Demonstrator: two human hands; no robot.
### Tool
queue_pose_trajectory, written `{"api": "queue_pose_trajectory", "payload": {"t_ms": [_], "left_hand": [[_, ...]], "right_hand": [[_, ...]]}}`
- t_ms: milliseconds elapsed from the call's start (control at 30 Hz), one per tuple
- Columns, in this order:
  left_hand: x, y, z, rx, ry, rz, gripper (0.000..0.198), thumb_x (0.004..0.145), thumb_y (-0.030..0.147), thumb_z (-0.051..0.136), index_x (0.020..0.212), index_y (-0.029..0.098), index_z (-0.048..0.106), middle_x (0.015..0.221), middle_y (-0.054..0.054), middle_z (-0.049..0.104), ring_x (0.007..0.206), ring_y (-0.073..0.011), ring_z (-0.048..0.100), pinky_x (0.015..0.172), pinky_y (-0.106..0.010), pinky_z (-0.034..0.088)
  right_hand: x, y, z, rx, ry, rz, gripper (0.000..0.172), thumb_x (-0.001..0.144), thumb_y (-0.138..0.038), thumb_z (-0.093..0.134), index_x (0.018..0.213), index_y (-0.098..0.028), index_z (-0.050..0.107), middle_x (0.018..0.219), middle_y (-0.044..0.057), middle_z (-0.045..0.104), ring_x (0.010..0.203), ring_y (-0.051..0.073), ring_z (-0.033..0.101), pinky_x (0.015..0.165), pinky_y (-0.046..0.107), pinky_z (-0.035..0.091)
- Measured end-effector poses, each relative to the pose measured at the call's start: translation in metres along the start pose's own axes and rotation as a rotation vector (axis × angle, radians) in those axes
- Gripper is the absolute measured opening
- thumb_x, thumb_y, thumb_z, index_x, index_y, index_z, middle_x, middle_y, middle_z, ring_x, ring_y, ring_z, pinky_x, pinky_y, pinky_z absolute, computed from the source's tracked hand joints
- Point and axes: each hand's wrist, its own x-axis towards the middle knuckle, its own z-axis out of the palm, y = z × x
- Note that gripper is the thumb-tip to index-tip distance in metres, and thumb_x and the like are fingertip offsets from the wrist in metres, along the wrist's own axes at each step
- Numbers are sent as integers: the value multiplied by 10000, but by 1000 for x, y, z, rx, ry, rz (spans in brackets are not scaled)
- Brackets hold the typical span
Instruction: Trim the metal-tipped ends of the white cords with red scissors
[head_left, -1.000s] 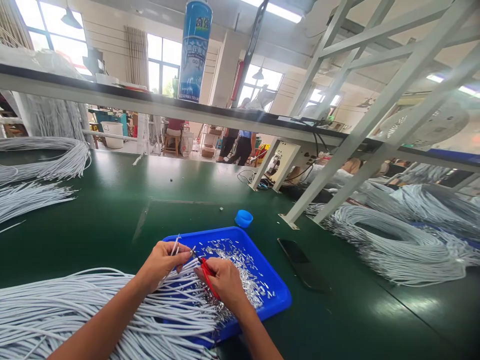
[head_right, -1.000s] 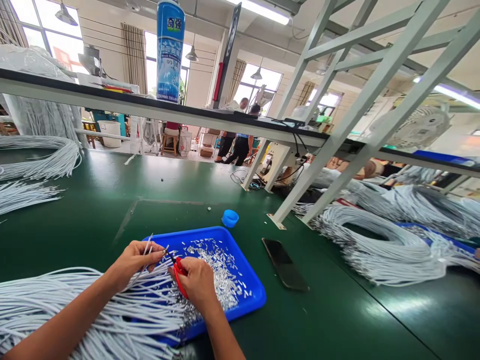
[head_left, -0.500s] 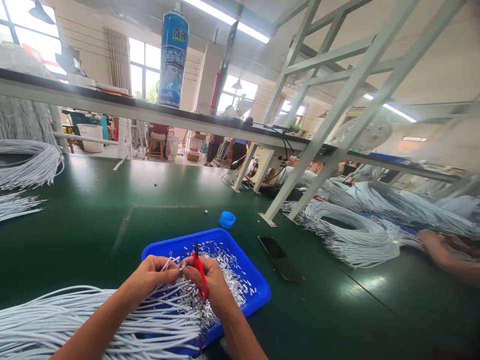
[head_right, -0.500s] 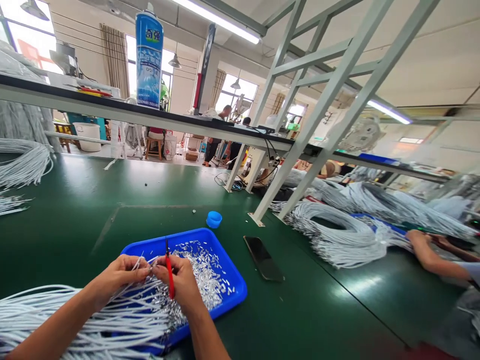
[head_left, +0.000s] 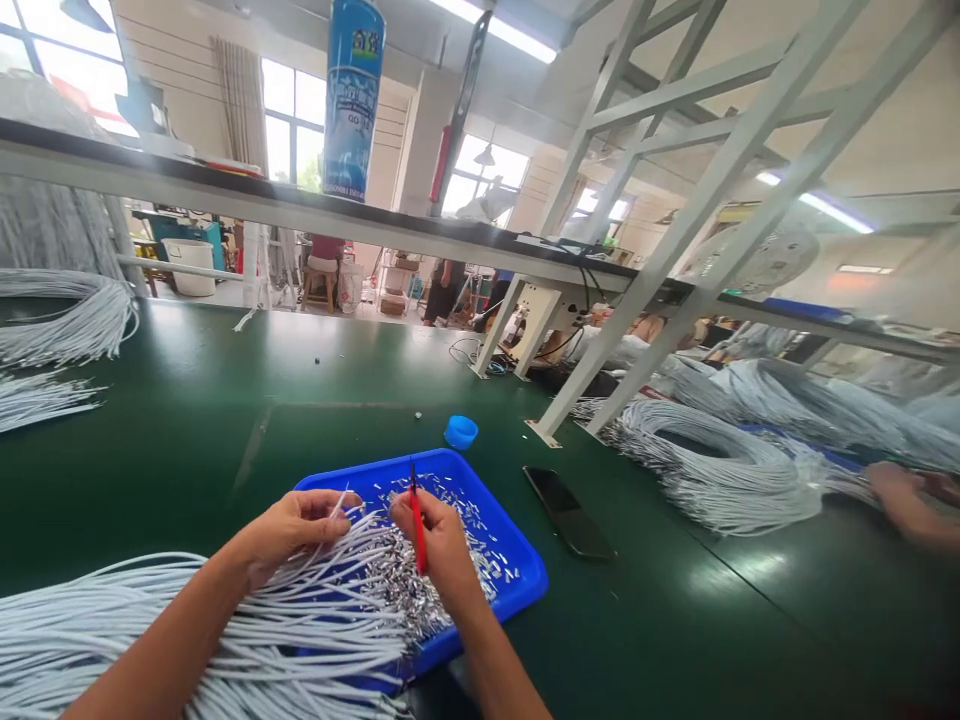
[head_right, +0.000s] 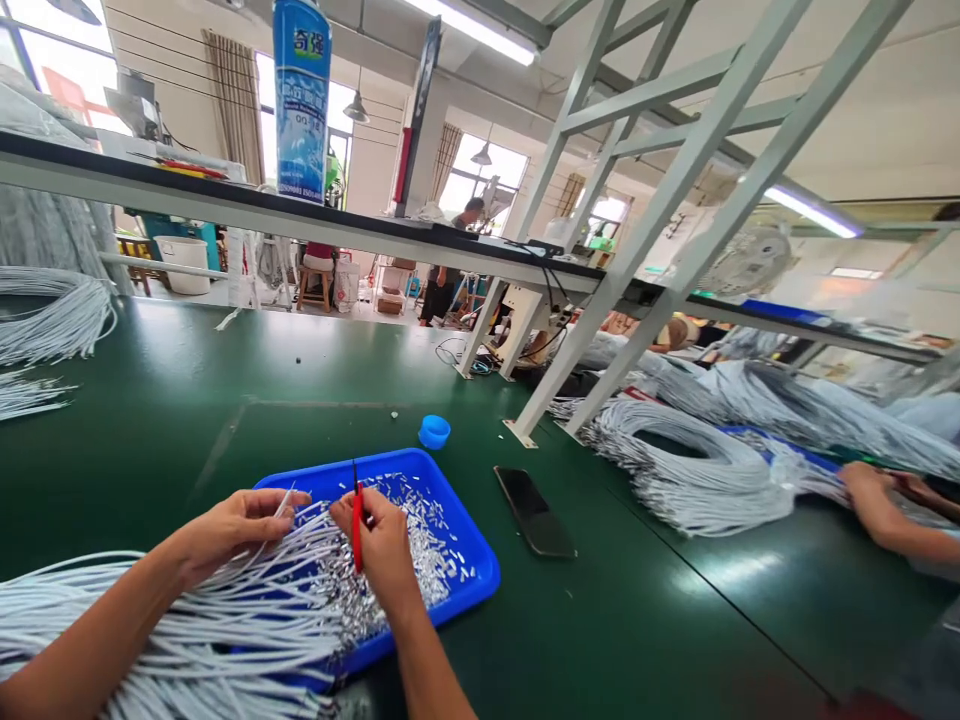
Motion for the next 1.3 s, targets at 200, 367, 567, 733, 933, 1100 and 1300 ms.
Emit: {"api": "queue_pose_trajectory", "payload": {"t_ms": [200,367,567,733,933,1100,1300], "left_hand": [[3,0,-11,154,211,47,328,456,312,830,650,116,652,470,8,581,447,-76,448,444,-193,261],[-1,3,-6,218,195,136,296,570,389,756,681,122,690,482,19,548,439,-63,379,418,-202,192],[-2,2,-5,285,175,186,323,596,400,735,746,116,701,480,25,520,441,-66,362,428,-205,215],[-3,1,-4,380,187,275,277,636,387,703,722,123,698,508,25,526,481,-83,403,476,-217,289],[0,-3,-5,570,268,397,257,659,373,672,724,126,710,591,0,564,553,-112,448,529,-231,319],[-1,-2,-5,416,164,287,262,681,389,652,687,128,680,512,18,527,478,-92,415,483,-222,273],[-3,2,-7,75,-6,70,264,644,375,698,631,119,637,547,2,550,479,-82,453,464,-210,260]], "right_hand": [[-1,-6,0,-474,-124,-118,271,776,-376,558,600,-179,495,660,-12,516,635,125,462,565,223,304],[-3,3,5,-622,-171,-65,412,772,-426,537,500,-176,353,526,-43,415,508,94,363,485,232,188],[-2,9,3,-602,-217,-35,417,755,-416,541,461,-177,366,479,-46,392,471,89,351,464,234,165],[-3,8,3,-592,-226,-32,420,758,-420,523,445,-179,383,469,-45,376,467,92,347,462,238,170],[-3,13,4,-594,-234,-60,421,766,-398,513,435,-171,385,466,-44,358,467,87,329,466,246,156],[-4,15,9,-554,-211,-97,446,772,-398,520,423,-166,367,455,-47,328,453,80,299,454,237,156],[-1,13,4,-539,-246,-141,367,751,-437,578,497,-178,521,554,-20,510,517,102,418,485,222,250]]}}
